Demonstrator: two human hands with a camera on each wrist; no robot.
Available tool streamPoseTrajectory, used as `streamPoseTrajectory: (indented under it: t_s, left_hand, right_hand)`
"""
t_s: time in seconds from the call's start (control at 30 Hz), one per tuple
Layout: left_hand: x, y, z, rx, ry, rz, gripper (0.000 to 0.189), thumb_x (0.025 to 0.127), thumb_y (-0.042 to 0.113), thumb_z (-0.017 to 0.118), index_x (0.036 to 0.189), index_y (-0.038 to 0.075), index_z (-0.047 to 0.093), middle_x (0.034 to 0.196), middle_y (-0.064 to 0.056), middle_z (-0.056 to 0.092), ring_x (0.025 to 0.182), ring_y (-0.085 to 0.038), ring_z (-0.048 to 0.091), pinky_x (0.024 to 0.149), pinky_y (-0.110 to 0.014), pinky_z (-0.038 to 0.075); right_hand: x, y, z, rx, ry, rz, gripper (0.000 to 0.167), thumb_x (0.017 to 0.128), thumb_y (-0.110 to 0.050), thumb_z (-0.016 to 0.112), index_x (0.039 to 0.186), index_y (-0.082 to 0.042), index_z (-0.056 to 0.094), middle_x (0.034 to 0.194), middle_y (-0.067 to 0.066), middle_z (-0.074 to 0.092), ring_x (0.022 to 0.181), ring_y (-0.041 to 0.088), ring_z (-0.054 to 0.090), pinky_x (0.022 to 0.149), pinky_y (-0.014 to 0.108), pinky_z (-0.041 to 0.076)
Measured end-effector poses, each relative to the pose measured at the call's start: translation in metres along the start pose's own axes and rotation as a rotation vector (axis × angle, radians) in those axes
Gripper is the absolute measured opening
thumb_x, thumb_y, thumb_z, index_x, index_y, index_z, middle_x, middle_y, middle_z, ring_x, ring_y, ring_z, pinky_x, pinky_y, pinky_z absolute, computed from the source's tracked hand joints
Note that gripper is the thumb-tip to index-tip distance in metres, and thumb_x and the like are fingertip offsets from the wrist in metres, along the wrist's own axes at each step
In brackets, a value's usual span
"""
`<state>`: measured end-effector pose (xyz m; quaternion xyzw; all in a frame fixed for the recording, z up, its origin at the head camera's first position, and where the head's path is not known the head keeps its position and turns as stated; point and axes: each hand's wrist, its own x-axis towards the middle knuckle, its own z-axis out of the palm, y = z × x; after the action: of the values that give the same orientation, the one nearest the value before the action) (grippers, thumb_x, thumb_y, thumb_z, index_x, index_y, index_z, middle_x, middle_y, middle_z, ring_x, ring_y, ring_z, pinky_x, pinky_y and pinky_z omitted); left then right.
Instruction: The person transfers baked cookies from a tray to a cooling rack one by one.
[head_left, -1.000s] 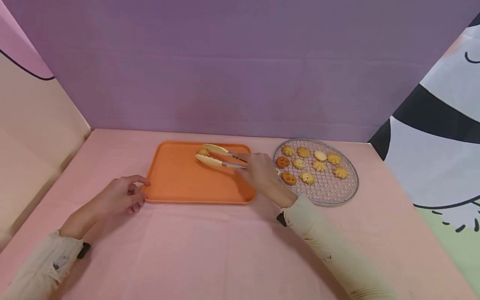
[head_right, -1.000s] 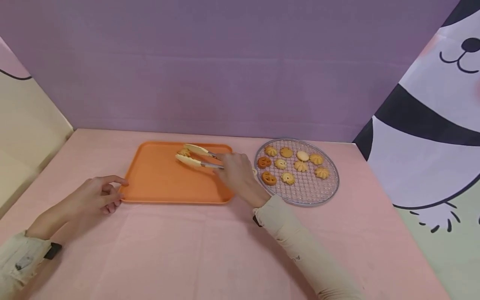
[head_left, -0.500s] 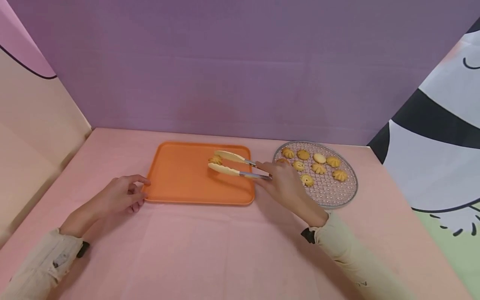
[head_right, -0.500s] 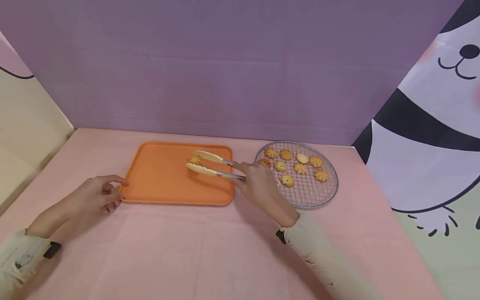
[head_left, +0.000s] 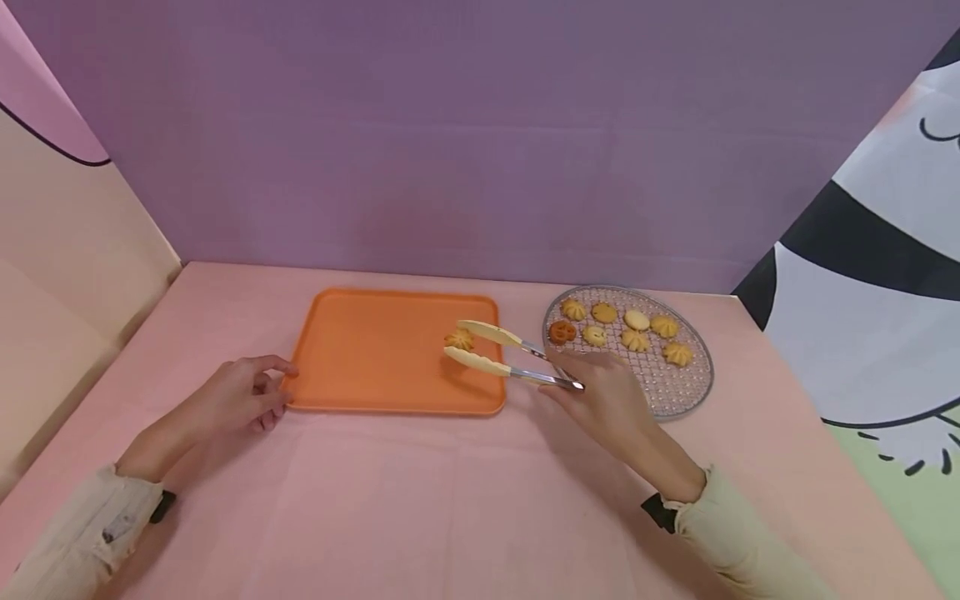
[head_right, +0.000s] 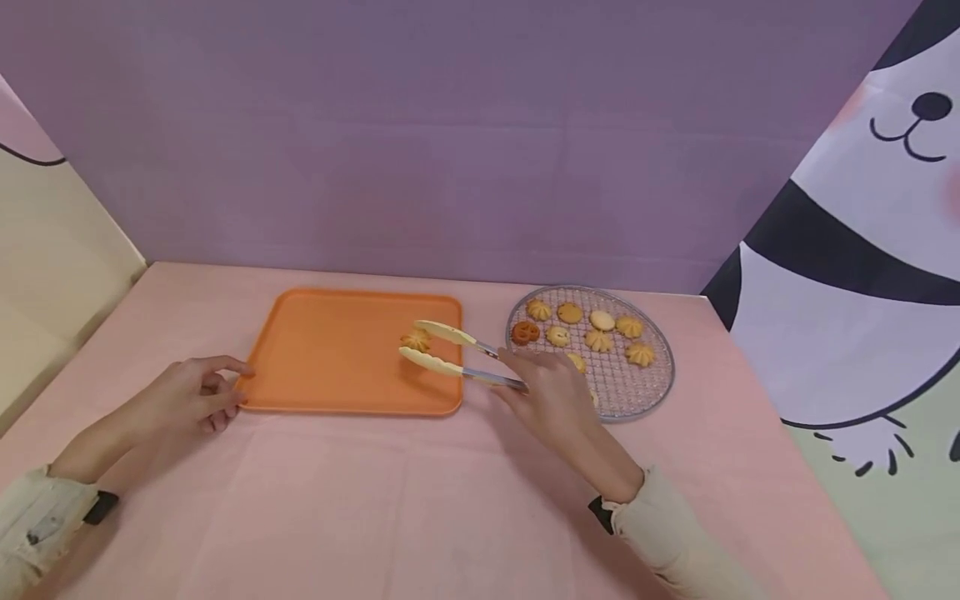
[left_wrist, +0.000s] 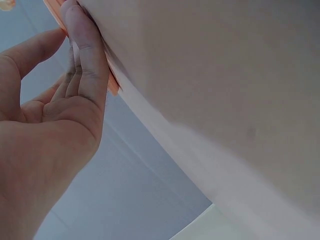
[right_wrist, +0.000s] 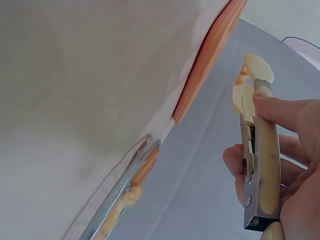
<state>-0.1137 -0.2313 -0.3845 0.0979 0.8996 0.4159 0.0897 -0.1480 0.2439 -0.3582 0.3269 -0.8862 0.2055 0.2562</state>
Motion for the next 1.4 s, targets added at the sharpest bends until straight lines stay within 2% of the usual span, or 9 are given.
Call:
streamPoseTrajectory:
  t_s: [0.17, 0.33, 0.5, 0.6, 0.7, 0.9, 1.13, 1.27, 1.4]
  left_hand:
    - [0.001, -0.002, -0.001, 0.001, -0.007, -0.008, 0.034, 0.093, 0.001, 0.065, 0.125, -0.007, 0.056, 0.068, -0.006, 0.064, 0.055, -0.019, 0.062, 0.051, -0.032, 0.056]
    - [0.001, -0.003, 0.0, -0.012, -0.003, 0.013, 0.035, 0.092, 0.001, 0.066, 0.124, -0.008, 0.056, 0.067, -0.005, 0.064, 0.055, -0.018, 0.062, 0.05, -0.031, 0.056]
    - [-0.001, -0.003, 0.001, -0.008, 0.003, 0.007, 0.036, 0.092, 0.001, 0.067, 0.125, -0.007, 0.056, 0.067, -0.004, 0.064, 0.054, -0.018, 0.062, 0.05, -0.031, 0.056]
    - [0.0, -0.003, 0.002, -0.003, 0.008, 0.003, 0.035, 0.092, 0.001, 0.066, 0.125, -0.007, 0.056, 0.067, -0.005, 0.064, 0.054, -0.019, 0.062, 0.05, -0.032, 0.056]
    - [0.0, -0.004, 0.002, 0.002, 0.006, -0.002, 0.035, 0.092, 0.001, 0.066, 0.125, -0.006, 0.056, 0.067, -0.005, 0.064, 0.054, -0.019, 0.062, 0.05, -0.032, 0.056]
    - [0.0, -0.003, 0.001, 0.0, 0.0, 0.009, 0.035, 0.092, 0.001, 0.066, 0.125, -0.007, 0.056, 0.066, -0.005, 0.064, 0.053, -0.019, 0.062, 0.05, -0.032, 0.056]
    - [-0.001, -0.005, 0.002, 0.003, -0.001, 0.023, 0.034, 0.093, 0.001, 0.065, 0.125, -0.006, 0.056, 0.068, -0.004, 0.064, 0.055, -0.018, 0.062, 0.051, -0.031, 0.056]
    - [0.0, -0.003, 0.002, 0.006, -0.004, 0.03, 0.034, 0.093, 0.002, 0.065, 0.125, -0.006, 0.056, 0.067, -0.004, 0.064, 0.055, -0.017, 0.061, 0.051, -0.03, 0.056]
    - [-0.001, -0.002, 0.001, 0.011, 0.0, 0.037, 0.036, 0.093, 0.004, 0.067, 0.126, -0.007, 0.056, 0.067, -0.003, 0.064, 0.055, -0.017, 0.061, 0.051, -0.029, 0.055]
  right_hand:
    - [-0.018, 0.007, -0.012, -0.018, 0.033, -0.001, 0.048, 0.072, -0.019, 0.09, 0.116, -0.006, 0.075, 0.098, 0.007, 0.076, 0.068, 0.016, 0.067, 0.066, 0.042, 0.052]
    - [-0.036, 0.01, -0.031, -0.056, 0.028, 0.062, 0.046, 0.073, -0.018, 0.089, 0.116, -0.006, 0.074, 0.097, 0.008, 0.076, 0.074, 0.02, 0.068, 0.069, 0.043, 0.054]
    - [-0.053, 0.013, -0.049, -0.136, 0.036, 0.132, 0.047, 0.07, -0.018, 0.09, 0.113, -0.004, 0.075, 0.082, 0.008, 0.073, 0.068, 0.016, 0.063, 0.061, 0.04, 0.052]
    - [-0.062, 0.017, -0.06, -0.174, 0.056, 0.155, 0.05, 0.067, -0.016, 0.091, 0.113, -0.004, 0.075, 0.076, 0.007, 0.071, 0.064, 0.015, 0.058, 0.062, 0.042, 0.049]
    - [-0.07, 0.023, -0.069, -0.193, 0.073, 0.17, 0.052, 0.066, -0.015, 0.092, 0.114, -0.005, 0.075, 0.083, 0.011, 0.074, 0.065, 0.016, 0.059, 0.066, 0.045, 0.049]
    - [-0.084, 0.036, -0.083, -0.225, 0.1, 0.2, 0.052, 0.065, -0.015, 0.091, 0.114, -0.007, 0.075, 0.08, 0.01, 0.074, 0.066, 0.023, 0.063, 0.068, 0.046, 0.047]
    - [-0.102, 0.05, -0.1, -0.27, 0.13, 0.24, 0.055, 0.061, -0.014, 0.092, 0.113, -0.009, 0.076, 0.078, 0.007, 0.074, 0.065, 0.029, 0.063, 0.059, 0.034, 0.041]
    - [-0.112, 0.058, -0.108, -0.27, 0.142, 0.263, 0.052, 0.06, -0.013, 0.092, 0.11, -0.008, 0.077, 0.07, 0.003, 0.07, 0.061, 0.013, 0.058, 0.054, 0.026, 0.036]
    - [-0.119, 0.064, -0.113, -0.245, 0.145, 0.287, 0.049, 0.06, -0.012, 0.092, 0.106, -0.006, 0.078, 0.064, 0.0, 0.066, 0.059, -0.006, 0.044, 0.05, 0.022, 0.032]
